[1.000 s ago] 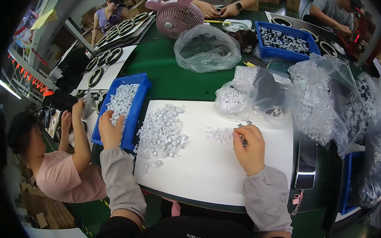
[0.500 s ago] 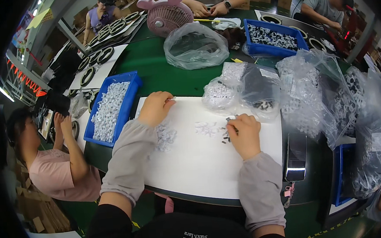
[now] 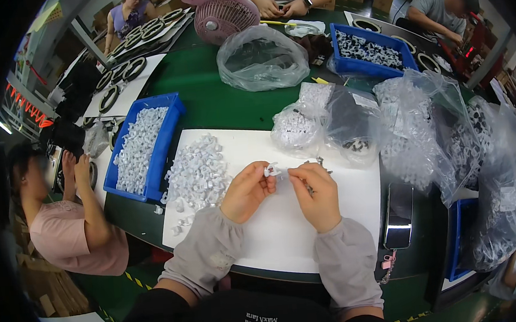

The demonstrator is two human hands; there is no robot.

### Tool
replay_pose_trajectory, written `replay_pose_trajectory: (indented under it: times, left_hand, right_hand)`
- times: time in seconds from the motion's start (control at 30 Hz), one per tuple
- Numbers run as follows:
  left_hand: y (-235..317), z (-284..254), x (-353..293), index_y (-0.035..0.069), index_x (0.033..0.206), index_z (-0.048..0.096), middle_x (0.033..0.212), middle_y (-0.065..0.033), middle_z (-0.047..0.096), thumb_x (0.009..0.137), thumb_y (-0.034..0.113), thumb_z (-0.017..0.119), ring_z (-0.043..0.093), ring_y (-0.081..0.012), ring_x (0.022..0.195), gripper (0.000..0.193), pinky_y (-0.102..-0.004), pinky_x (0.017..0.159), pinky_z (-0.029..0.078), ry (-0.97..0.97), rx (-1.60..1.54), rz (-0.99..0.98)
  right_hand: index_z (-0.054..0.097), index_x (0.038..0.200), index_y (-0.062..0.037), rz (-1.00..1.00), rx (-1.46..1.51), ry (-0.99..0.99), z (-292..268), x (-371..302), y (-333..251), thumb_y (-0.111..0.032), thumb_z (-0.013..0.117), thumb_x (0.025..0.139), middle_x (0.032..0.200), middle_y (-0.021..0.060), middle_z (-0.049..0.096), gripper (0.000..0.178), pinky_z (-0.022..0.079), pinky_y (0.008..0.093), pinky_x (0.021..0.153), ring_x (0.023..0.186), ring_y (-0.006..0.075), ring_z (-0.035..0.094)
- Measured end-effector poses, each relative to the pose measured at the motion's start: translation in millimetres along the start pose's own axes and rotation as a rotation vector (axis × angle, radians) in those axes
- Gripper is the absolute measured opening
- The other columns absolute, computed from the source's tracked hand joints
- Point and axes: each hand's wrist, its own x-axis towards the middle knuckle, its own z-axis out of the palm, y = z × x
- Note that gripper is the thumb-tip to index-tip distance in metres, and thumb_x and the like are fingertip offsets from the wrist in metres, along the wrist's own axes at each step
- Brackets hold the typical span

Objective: Assembling small plastic housings with internal components at a factory assembly line.

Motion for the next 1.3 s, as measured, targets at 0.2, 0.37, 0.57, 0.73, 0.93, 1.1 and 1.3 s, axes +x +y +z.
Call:
replay_pose_trajectory:
  times: [0.2, 0.37, 0.57, 0.73, 0.93, 1.1, 1.3]
  left_hand:
    - [-3, -3, 1, 0.004, 0.109, 0.054, 0.094, -0.0017, 0.057, 0.097, 0.022, 0.050, 0.052, -0.0112, 0.087, 0.022, -0.0264, 0.080, 0.043, -0.066, -0.010, -0.090]
    - [-4, -3, -2, 0.003, 0.110, 0.056, 0.098, -0.0008, 0.058, 0.097, 0.022, 0.050, 0.052, -0.0105, 0.088, 0.024, -0.0273, 0.082, 0.044, -0.124, 0.063, -0.110]
    - [-8, -2, -5, 0.002, 0.114, 0.054, 0.101, -0.0018, 0.056, 0.097, 0.019, 0.050, 0.051, -0.0115, 0.090, 0.025, -0.0272, 0.084, 0.044, -0.140, 0.055, -0.075]
    - [-9, -2, -6, 0.002, 0.115, 0.054, 0.101, -0.0024, 0.057, 0.097, 0.018, 0.051, 0.052, -0.0118, 0.091, 0.024, -0.0274, 0.085, 0.044, -0.157, 0.058, -0.067]
    - [-10, -4, -6, 0.003, 0.114, 0.053, 0.102, -0.0030, 0.057, 0.096, 0.016, 0.051, 0.053, -0.0125, 0.093, 0.022, -0.0281, 0.086, 0.045, -0.154, 0.061, -0.026]
    - [-10, -5, -6, 0.004, 0.113, 0.053, 0.101, -0.0028, 0.057, 0.096, 0.016, 0.052, 0.054, -0.0125, 0.093, 0.021, -0.0285, 0.086, 0.045, -0.154, 0.045, -0.038]
    - [-10, -4, -7, 0.004, 0.113, 0.052, 0.102, -0.0027, 0.057, 0.095, 0.015, 0.053, 0.054, -0.0121, 0.093, 0.021, -0.0279, 0.087, 0.045, -0.187, 0.050, -0.017]
  right_hand:
    - [0.065, 0.088, 0.0014, -0.060, 0.088, 0.065, 13, -6, -3, 0.002, 0.066, 0.077, 0.088, 0.0101, 0.062, 0.011, 0.048, 0.0254, 0.064, 0.073, 0.0172, 0.059]
    - [0.062, 0.087, 0.0003, -0.157, 0.028, 0.066, 13, -8, -5, 0.006, 0.066, 0.076, 0.091, 0.0069, 0.055, 0.013, 0.042, 0.0237, 0.068, 0.078, 0.0138, 0.052]
    - [0.062, 0.085, -0.0018, -0.160, 0.058, 0.138, 18, -10, -6, 0.005, 0.068, 0.073, 0.088, 0.0070, 0.054, 0.015, 0.042, 0.0251, 0.062, 0.075, 0.0158, 0.051]
    - [0.062, 0.086, -0.0024, -0.177, 0.042, 0.154, 19, -11, -5, 0.005, 0.068, 0.074, 0.088, 0.0070, 0.054, 0.015, 0.042, 0.0247, 0.062, 0.075, 0.0157, 0.052]
    - [0.062, 0.086, -0.0023, -0.198, 0.036, 0.164, 21, -12, -3, 0.003, 0.069, 0.075, 0.089, 0.0075, 0.054, 0.014, 0.044, 0.0256, 0.062, 0.075, 0.0165, 0.053]
    - [0.060, 0.090, -0.0019, -0.208, 0.069, 0.145, 23, -13, -4, 0.004, 0.066, 0.077, 0.092, 0.0086, 0.054, 0.015, 0.046, 0.0260, 0.063, 0.075, 0.0175, 0.054]
    - [0.060, 0.091, -0.0006, -0.216, 0.088, 0.169, 25, -14, -5, 0.005, 0.063, 0.079, 0.094, 0.0108, 0.053, 0.014, 0.046, 0.0263, 0.065, 0.076, 0.0185, 0.055]
